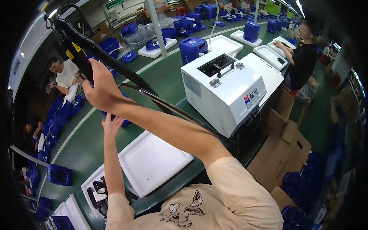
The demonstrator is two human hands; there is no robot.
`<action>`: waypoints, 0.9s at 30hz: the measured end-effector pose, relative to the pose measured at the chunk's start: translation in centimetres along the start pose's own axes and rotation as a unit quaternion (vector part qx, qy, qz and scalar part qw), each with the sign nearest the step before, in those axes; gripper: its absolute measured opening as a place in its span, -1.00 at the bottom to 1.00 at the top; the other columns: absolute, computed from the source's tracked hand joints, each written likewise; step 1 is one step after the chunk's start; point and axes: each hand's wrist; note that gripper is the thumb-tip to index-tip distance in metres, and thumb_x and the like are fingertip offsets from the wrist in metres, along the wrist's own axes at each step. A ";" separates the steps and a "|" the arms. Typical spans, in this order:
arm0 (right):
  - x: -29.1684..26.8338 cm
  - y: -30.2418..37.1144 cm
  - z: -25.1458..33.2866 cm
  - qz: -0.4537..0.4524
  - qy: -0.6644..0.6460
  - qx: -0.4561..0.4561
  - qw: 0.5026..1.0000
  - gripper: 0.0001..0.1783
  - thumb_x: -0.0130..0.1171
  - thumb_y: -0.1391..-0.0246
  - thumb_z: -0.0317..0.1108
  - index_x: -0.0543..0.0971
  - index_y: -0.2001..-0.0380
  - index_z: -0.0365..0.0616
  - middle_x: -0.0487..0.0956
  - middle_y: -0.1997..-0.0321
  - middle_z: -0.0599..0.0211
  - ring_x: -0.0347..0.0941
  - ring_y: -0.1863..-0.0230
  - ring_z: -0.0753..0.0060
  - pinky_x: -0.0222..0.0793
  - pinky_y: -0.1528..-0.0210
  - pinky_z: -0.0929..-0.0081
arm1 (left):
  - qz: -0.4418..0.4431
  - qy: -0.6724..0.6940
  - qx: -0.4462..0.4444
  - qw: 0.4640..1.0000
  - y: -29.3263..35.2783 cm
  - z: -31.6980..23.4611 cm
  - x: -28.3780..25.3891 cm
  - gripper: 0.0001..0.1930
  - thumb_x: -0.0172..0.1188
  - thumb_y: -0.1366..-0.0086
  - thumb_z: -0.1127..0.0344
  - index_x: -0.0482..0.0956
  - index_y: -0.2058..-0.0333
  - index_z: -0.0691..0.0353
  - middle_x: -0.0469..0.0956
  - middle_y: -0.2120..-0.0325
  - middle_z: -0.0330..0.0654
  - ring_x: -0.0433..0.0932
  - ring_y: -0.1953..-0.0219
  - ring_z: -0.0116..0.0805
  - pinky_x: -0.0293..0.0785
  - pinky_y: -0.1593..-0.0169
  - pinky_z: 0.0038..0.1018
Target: The person assembles blue electronic devices by tightening screws into them using a suspended electric screwdriver.
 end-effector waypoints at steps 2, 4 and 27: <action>0.0 -0.3 0.0 0.011 0.010 0.019 1.000 -0.48 0.12 -0.10 -0.43 0.39 -0.11 -0.47 0.52 0.09 -0.17 0.46 0.07 -0.15 0.39 -0.05 0.12 | -0.010 -0.235 0.055 0.970 3.1 2.4 -2.5 -0.04 0.45 -0.22 0.05 0.00 -0.43 0.06 0.47 -0.01 0.12 0.67 0.11 -0.03 0.67 0.15 -0.11; 2.5 0.5 1.4 0.042 -0.008 0.045 0.998 -0.41 0.11 -0.08 -0.46 0.33 -0.18 -0.50 0.49 0.00 -0.24 0.42 -0.06 -0.26 0.34 -0.15 0.02 | -0.012 -0.544 0.224 0.808 4.5 5.3 -11.8 -0.29 0.43 -0.20 0.13 0.37 -0.28 0.10 0.56 0.10 0.01 0.65 0.09 -0.02 0.59 0.07 -0.09; -9.6 39.8 -0.8 0.371 0.205 0.195 0.884 -0.76 0.22 -0.07 -0.51 0.62 0.15 -0.18 0.61 0.23 0.21 0.58 0.21 0.14 0.54 0.15 0.27 | -0.181 -0.697 0.365 0.590 12.7 12.6 -13.7 -0.48 0.26 -0.16 0.21 0.52 -0.13 0.13 0.41 -0.11 -0.01 0.37 -0.24 0.01 0.33 -0.20 -0.09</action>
Point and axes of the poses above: each hand's wrist, its own y-axis away from the middle knuckle, its own x-axis out of the palm, z = x × y
